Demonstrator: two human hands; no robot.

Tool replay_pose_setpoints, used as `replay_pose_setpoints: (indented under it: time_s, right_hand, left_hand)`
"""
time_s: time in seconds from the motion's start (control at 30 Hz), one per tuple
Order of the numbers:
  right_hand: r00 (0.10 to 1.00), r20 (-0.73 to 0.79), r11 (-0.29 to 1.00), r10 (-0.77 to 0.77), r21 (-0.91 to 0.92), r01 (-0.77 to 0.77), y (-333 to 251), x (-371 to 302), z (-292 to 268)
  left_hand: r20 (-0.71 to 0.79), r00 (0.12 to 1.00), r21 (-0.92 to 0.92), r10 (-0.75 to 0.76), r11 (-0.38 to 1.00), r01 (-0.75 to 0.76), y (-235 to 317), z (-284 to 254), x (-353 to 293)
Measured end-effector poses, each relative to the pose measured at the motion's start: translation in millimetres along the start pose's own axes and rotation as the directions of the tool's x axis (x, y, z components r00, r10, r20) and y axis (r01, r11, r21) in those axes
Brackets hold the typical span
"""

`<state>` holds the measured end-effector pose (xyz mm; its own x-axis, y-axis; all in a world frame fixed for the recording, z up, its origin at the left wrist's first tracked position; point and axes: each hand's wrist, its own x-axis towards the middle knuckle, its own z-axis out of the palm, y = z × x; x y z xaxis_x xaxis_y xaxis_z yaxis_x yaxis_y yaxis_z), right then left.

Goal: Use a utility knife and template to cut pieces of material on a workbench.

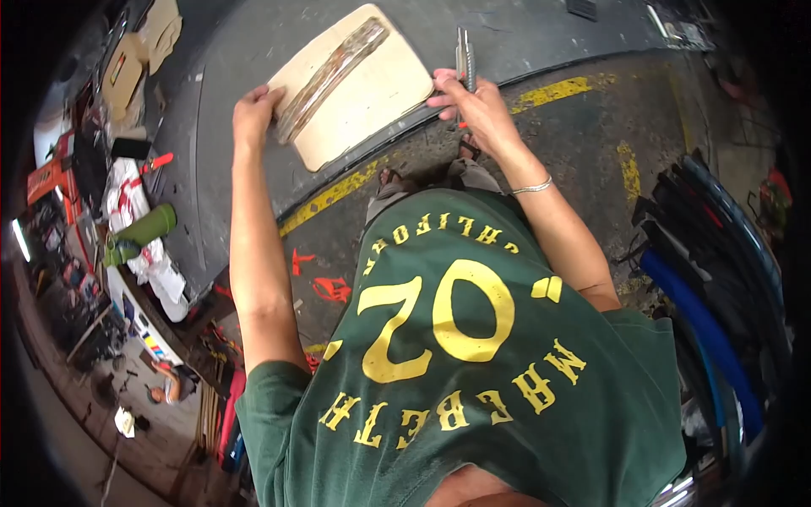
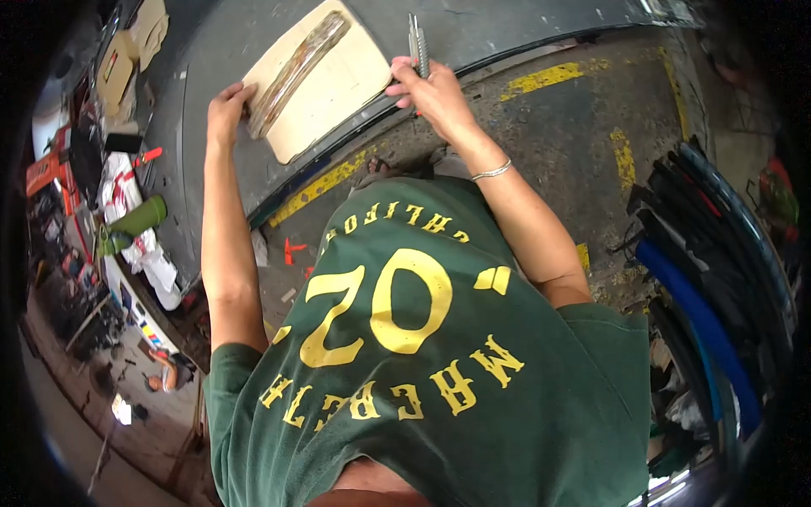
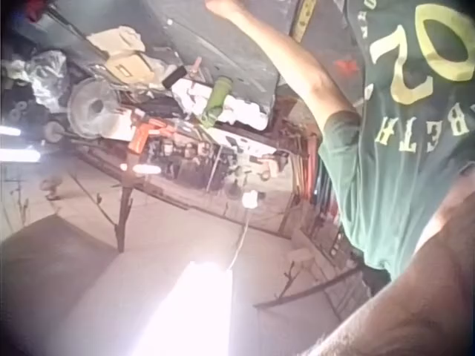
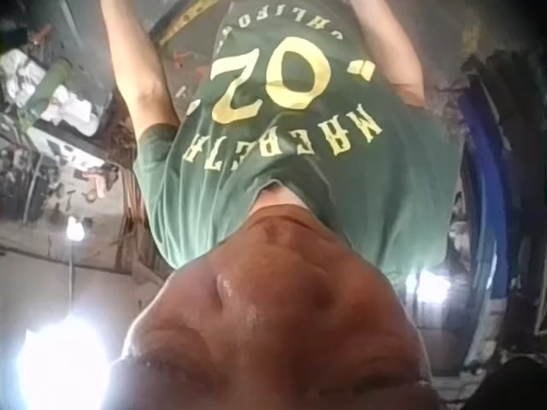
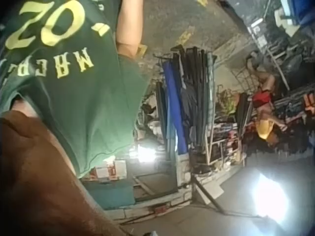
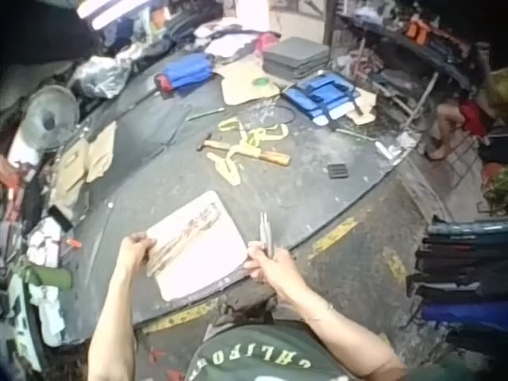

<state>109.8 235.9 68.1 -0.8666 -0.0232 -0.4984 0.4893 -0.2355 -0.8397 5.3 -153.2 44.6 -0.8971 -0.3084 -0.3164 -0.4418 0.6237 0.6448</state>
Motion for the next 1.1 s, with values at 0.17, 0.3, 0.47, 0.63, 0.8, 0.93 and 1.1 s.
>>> replay_pose_setpoints:
  time_s: [0.17, 0.3, 0.47, 0.63, 0.8, 0.93, 1.1]
  right_hand:
    - [0.975, -0.087, 0.858, -0.203, -0.496, 0.134, 0.3, 3.4, 1.5]
    - [0.946, -0.087, 0.672, -0.311, -0.724, 0.155, -3.5, 6.0, -3.2]
    - [0.916, -0.172, 0.631, -0.362, -0.769, 0.105, -2.2, 7.6, -12.5]
    - [0.911, -0.254, 0.690, -0.325, -0.722, 0.044, 5.6, 18.0, -33.9]
    - [0.937, -0.291, 0.815, -0.195, -0.579, -0.010, -10.3, 6.3, -27.5]
    - [0.941, -0.285, 0.902, -0.183, -0.430, 0.045, -4.9, 4.3, -36.1]
    - [0.937, -0.326, 0.957, -0.127, -0.289, 0.029, -1.9, -0.5, -40.0]
  left_hand:
    - [-0.025, 0.974, 0.501, 0.225, 0.846, -0.183, 14.5, 14.0, -8.3]
    - [0.039, 0.886, 0.685, 0.463, 0.632, -0.361, 10.9, 23.4, -13.3]
    - [-0.015, 0.918, 0.657, 0.396, 0.696, -0.290, 44.2, 47.9, -38.8]
    - [-0.014, 0.905, 0.520, 0.425, 0.776, -0.356, 58.1, 60.3, -46.0]
    - [-0.050, 0.933, 0.147, 0.357, 0.926, -0.347, 38.1, 53.4, -21.2]
    - [0.207, 0.978, -0.561, 0.032, 0.823, 0.092, 32.9, 42.8, -26.5]
    - [0.244, 0.970, -0.649, -0.011, 0.741, 0.172, 31.1, 41.3, -49.4]
